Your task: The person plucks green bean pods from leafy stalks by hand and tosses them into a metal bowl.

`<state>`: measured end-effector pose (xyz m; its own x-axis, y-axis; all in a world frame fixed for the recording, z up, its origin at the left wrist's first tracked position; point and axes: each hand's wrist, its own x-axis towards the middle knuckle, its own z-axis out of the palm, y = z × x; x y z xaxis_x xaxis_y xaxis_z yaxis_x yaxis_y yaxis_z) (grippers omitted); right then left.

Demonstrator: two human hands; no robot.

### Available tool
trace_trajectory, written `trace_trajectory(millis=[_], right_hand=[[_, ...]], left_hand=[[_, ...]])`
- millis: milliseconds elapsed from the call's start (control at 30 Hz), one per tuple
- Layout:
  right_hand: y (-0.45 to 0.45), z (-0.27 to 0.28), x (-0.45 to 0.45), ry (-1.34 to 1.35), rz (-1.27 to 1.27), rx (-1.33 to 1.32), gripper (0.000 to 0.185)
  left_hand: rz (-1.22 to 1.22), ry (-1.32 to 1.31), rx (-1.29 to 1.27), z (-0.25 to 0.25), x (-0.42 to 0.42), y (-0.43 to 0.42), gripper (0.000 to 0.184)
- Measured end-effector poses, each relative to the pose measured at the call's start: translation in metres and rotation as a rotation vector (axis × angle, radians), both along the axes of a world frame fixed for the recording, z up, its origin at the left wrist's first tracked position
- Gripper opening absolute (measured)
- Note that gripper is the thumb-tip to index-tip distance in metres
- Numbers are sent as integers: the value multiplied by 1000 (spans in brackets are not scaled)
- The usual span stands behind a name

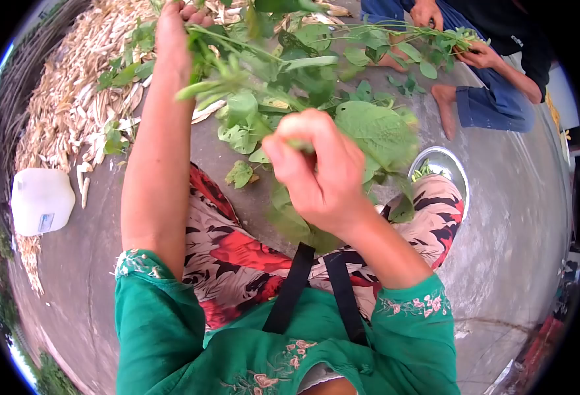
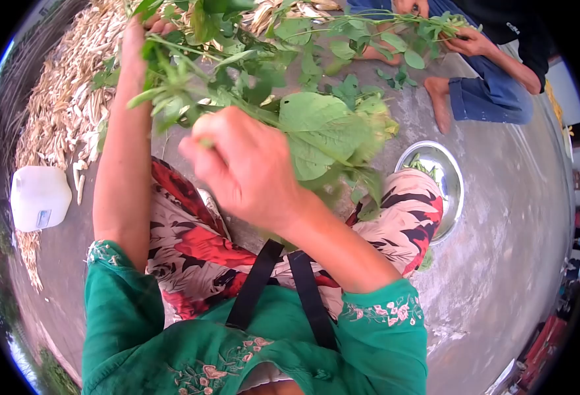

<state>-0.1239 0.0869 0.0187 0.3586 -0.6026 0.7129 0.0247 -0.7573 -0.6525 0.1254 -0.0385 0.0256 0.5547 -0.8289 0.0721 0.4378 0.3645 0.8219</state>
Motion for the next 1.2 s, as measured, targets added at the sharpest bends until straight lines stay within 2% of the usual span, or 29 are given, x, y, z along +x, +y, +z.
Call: trace_trajectory(millis=[100, 133, 167, 233, 267, 333, 433, 567, 633, 700, 800, 900, 933, 1033, 1200], right_hand=[[14, 19, -12, -144, 144, -97, 14], [13, 21, -16, -89, 94, -20, 15], [18, 24, -19, -98, 201, 452, 13], [3, 12, -22, -118, 449, 877, 12], [2, 3, -21, -122, 439, 876, 12], [3, -15, -11, -256, 615, 1274, 17], [10, -27, 4, -429, 661, 1461, 29], [0, -40, 23, -608, 551, 1513, 28], [-6, -47, 30, -855, 502, 1480, 27], [-15, -52, 34, -892, 511, 1478, 27], [-29, -57, 31, -988, 368, 1488, 23], [-34, -62, 23, -908, 397, 1421, 16], [-32, -53, 24, -903, 291, 1440, 15], [-32, -61, 24, -850, 298, 1420, 17], [-35, -62, 20, -918, 311, 1421, 17]], left_hand=[[80, 166, 5, -16, 25, -13, 25], [171, 167, 28, -11, 16, -7, 24], [251, 158, 47, -6, 7, -3, 24], [207, 136, 34, 3, -9, 2, 24], [195, 82, 26, 6, -16, 4, 25], [169, 26, -9, 12, -24, 4, 27], [125, 38, -52, 15, -41, 8, 28], [117, 13, -9, 16, -62, 7, 28], [107, 13, -22, 14, -74, 9, 28], [12, 48, 10, 11, -81, 9, 29], [18, 12, 87, 1, -87, 3, 30], [45, -28, 152, -2, -88, 2, 29], [44, -14, 166, -3, -87, 2, 29], [9, -21, 175, -8, -83, 3, 29], [-72, -43, 211, -10, -84, 4, 29]])
